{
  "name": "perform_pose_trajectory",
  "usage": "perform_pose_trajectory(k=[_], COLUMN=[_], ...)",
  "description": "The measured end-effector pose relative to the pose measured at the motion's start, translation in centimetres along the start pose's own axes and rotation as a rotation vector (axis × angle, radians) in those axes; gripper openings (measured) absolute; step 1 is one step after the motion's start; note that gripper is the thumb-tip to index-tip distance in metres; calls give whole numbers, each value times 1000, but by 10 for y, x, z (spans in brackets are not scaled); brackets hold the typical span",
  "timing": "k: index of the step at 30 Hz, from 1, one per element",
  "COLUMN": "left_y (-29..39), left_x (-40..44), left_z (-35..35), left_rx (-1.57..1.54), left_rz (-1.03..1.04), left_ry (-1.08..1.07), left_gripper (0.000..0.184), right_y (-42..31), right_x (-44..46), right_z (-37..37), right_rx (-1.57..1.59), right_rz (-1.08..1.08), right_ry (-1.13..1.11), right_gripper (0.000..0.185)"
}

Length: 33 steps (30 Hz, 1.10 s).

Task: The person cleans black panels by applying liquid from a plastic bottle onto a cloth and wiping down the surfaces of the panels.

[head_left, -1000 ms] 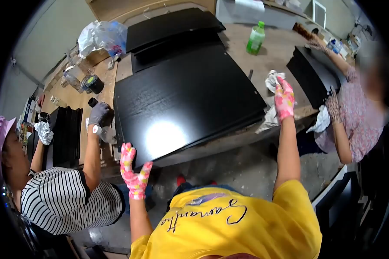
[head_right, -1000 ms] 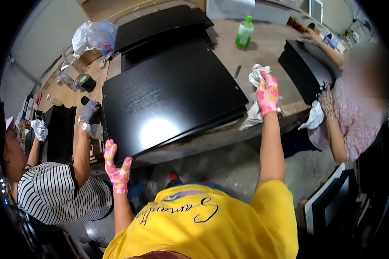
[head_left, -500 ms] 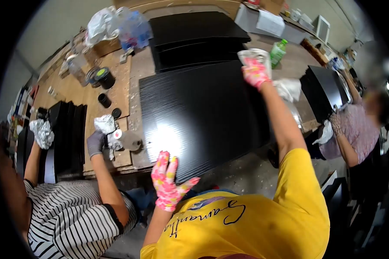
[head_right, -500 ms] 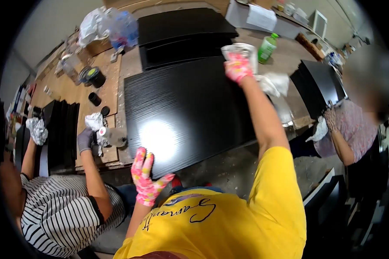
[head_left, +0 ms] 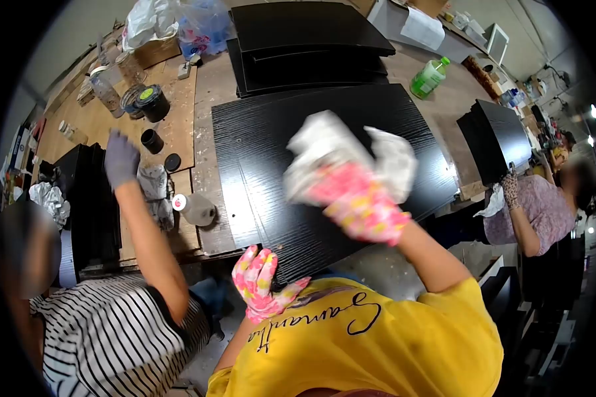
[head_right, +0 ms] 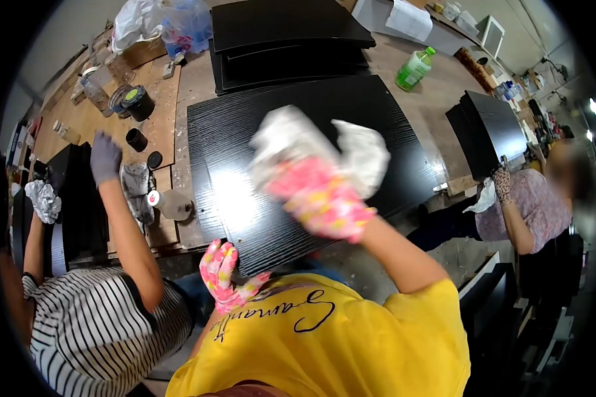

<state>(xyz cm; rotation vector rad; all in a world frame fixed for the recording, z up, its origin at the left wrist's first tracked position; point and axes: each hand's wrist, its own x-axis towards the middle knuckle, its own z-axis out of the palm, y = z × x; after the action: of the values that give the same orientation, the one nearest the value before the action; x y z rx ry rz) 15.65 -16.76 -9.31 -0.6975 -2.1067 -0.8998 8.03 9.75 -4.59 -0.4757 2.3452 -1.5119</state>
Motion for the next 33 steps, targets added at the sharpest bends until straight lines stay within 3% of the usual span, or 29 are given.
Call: perform_pose_trajectory(k=[1,2,3,4,5,6,8,11,13,17,18,21,23,25,27,29,30,31,32,33], left_y=[1,6,11,13,18,22,28,40,47,53,49,46,35,21,35,56,39,7,-26,-49], left_x=[-8,-6,-2,-1,3,8,13,25,34,52,57,99,132,172,226,275,283,290,296,298], left_z=[1,1,1,1,0,0,1,7,10,6,2,-20,-12,25,33,16,11,2,-6,-5], left_rx=[23,67,110,127,174,176,177,160,141,284,282,172,-37,-415,-867,-740,-731,-627,-524,-424], left_rz=[-47,-34,-16,9,35,92,172,151,111,249,280,279,303,283,216,-205,-200,-129,-65,-4], left_ry=[-19,-30,-45,-79,-139,-197,-355,-332,-388,-407,-327,-272,-152,284,468,597,600,542,478,410], left_gripper=[67,66,65,62,57,54,49,52,46,39,38,42,45,40,29,24,24,25,26,28], right_y=[30,10,34,54,72,87,95,105,105,105,81,39,18,15,-40,30,-31,-38,-61,-84], right_x=[-27,-44,-64,-88,-106,-119,-130,-150,-163,-177,-177,-187,-185,-175,-151,-158,-142,-147,-134,-114], right_z=[-35,-74,-108,-137,-162,-181,-205,-240,-247,-255,-250,-275,-287,-321,-319,-415,-385,-381,-359,-351], right_rx=[-459,-1025,-1134,-1157,-1059,-971,-800,-223,-85,-82,31,-127,246,574,696,-3,390,486,247,551], right_rz=[-115,79,78,221,382,410,396,359,315,290,196,155,20,-69,-162,-351,-409,-427,-404,-253], right_ry=[154,258,559,728,810,845,861,799,764,750,790,767,784,706,754,1143,1265,1070,1093,1216], right_gripper=[44,43,45,48,50,52,55,51,48,48,49,44,46,48,46,47,49,49,48,48])
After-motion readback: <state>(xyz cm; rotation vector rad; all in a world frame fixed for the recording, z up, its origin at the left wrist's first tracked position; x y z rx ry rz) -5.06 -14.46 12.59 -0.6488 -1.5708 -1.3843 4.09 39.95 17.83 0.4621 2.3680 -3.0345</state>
